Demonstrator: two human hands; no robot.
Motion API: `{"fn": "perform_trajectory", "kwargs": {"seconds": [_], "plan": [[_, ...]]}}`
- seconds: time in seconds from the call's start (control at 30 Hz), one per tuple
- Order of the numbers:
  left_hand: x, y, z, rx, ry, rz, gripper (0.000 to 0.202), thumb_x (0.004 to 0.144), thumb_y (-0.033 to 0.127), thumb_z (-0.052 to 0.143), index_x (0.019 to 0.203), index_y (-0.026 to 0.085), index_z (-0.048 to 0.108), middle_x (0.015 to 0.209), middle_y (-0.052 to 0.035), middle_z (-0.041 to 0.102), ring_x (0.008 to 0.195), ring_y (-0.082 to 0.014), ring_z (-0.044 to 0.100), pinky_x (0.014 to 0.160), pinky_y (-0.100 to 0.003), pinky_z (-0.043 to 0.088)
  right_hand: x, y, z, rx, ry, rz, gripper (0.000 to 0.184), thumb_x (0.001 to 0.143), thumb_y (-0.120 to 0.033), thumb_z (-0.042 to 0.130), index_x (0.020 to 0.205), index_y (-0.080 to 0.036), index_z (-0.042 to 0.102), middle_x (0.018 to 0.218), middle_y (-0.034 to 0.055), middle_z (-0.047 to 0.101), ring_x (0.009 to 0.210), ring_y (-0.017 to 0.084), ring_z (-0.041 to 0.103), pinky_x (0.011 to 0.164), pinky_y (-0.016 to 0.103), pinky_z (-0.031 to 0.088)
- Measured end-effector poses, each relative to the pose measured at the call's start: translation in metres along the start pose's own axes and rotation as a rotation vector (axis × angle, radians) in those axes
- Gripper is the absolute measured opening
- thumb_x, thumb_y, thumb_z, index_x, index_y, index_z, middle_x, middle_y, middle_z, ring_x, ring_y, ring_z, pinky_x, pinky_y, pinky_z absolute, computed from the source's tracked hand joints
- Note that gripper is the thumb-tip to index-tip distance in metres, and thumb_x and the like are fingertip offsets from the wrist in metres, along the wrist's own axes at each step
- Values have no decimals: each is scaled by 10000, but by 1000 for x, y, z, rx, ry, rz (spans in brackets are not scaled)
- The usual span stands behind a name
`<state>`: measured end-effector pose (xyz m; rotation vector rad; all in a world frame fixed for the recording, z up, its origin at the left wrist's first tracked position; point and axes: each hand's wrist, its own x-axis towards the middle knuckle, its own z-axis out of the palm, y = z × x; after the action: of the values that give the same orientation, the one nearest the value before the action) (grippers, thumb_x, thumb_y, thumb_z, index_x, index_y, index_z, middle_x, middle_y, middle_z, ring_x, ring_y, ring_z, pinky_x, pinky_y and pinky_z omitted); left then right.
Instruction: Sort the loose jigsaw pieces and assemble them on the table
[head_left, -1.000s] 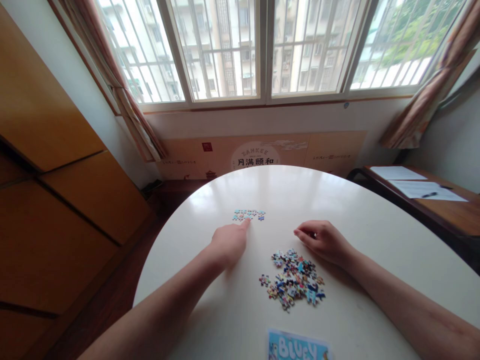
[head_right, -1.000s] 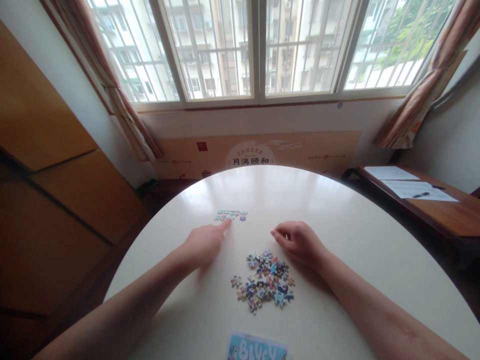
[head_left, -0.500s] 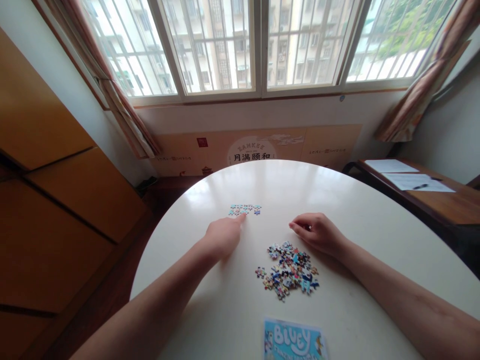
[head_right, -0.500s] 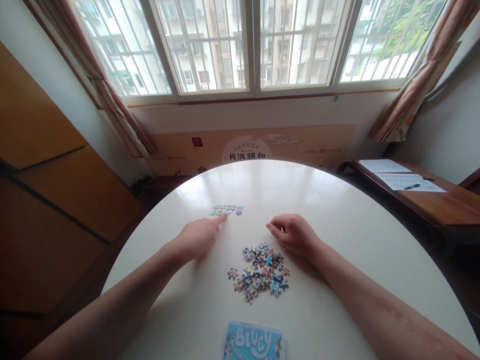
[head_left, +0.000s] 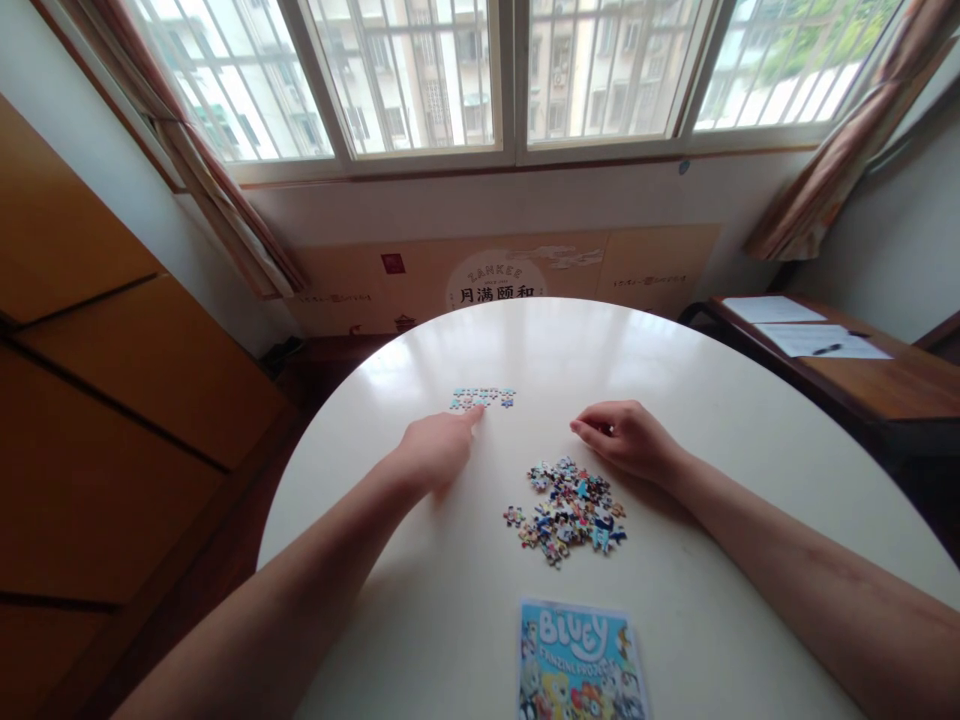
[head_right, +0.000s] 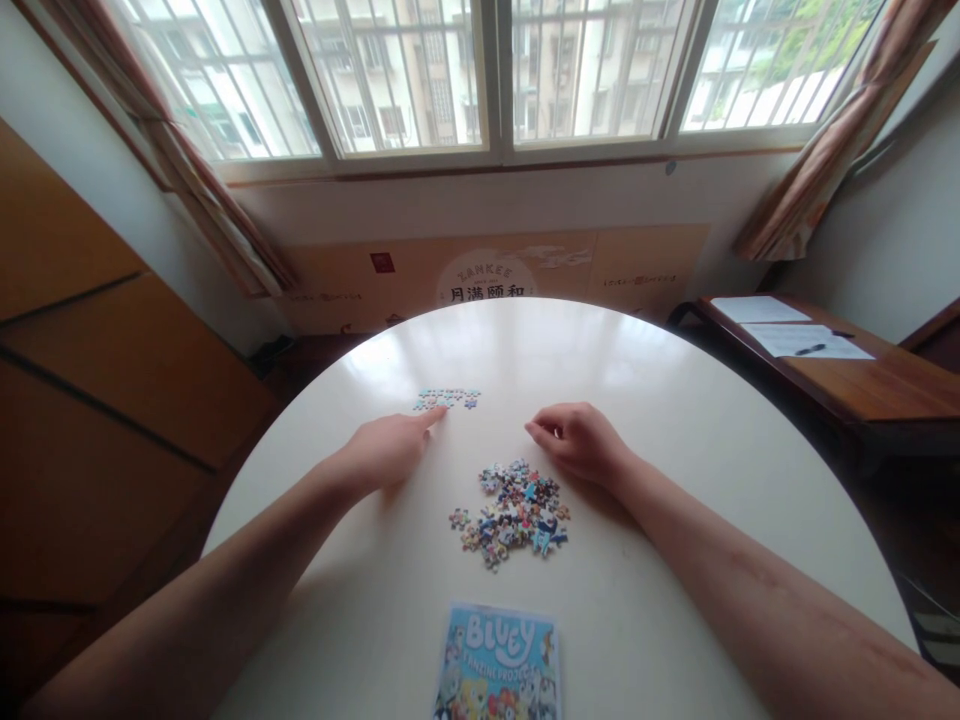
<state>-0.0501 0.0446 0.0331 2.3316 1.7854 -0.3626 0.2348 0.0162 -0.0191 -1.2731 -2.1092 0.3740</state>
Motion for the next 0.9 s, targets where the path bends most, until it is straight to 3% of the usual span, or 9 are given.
{"fn": "perform_trajectory", "kwargs": {"seconds": [0.33, 0.43, 0.5, 0.57, 0.67, 0.77, 0.9], "plan": [[-1, 0, 0, 2, 26, 0, 622, 960, 340, 368, 1572, 320, 262, 1355, -95, 626, 1118, -297, 639, 817, -316, 469, 0, -1, -3, -10, 2, -3, 275, 924, -326, 545, 778, -162, 710, 678, 32, 664, 615, 131, 555, 625, 281, 406], [-3, 4, -1, -4, 59, 15, 624, 971, 367, 367, 1579, 298, 243, 1323, -99, 646, 1106, -295, 637, 804, -325, 473, 1, -12, -8, 2, -15, -42, 275, 928, -321, 548, 784, -158, 717, 657, 27, 655, 588, 119, 537, 604, 274, 399], [-4, 7, -2, -21, 104, 32, 624, 973, 397, 381, 1574, 281, 258, 1322, -101, 646, 1118, -297, 627, 816, -335, 475, -1, -29, -14, 32, -100, -117, 236, 918, -311, 568, 827, -169, 733, 669, 18, 666, 572, 108, 533, 594, 262, 399], [-6, 10, -4, -43, 150, 56, 626, 970, 420, 395, 1564, 255, 286, 1331, -104, 640, 1144, -302, 611, 836, -349, 477, -5, -51, -19, 72, -294, -225, 164, 890, -271, 599, 898, -203, 748, 728, 5, 697, 606, 101, 564, 609, 247, 407], [-9, 13, -5, -64, 195, 82, 619, 968, 440, 403, 1541, 218, 332, 1325, -109, 642, 1159, -300, 603, 856, -359, 483, -13, -82, -21, -3, -528, -317, 163, 810, -153, 611, 820, -242, 747, 724, -27, 698, 620, 98, 565, 621, 248, 392], [-10, 14, -7, -65, 220, 78, 610, 964, 449, 419, 1520, 204, 366, 1283, -120, 662, 1127, -300, 620, 849, -364, 492, -20, -97, -21, -36, -616, -321, 240, 769, -102, 599, 838, -269, 757, 756, -36, 720, 665, 110, 594, 654, 259, 395], [-11, 14, -8, -63, 231, 72, 589, 962, 437, 433, 1501, 202, 393, 1262, -125, 672, 1127, -298, 623, 861, -368, 494, -21, -96, -21, -30, -666, -277, 283, 773, -104, 589, 892, -285, 771, 790, -26, 742, 688, 123, 619, 678, 264, 406]]}}
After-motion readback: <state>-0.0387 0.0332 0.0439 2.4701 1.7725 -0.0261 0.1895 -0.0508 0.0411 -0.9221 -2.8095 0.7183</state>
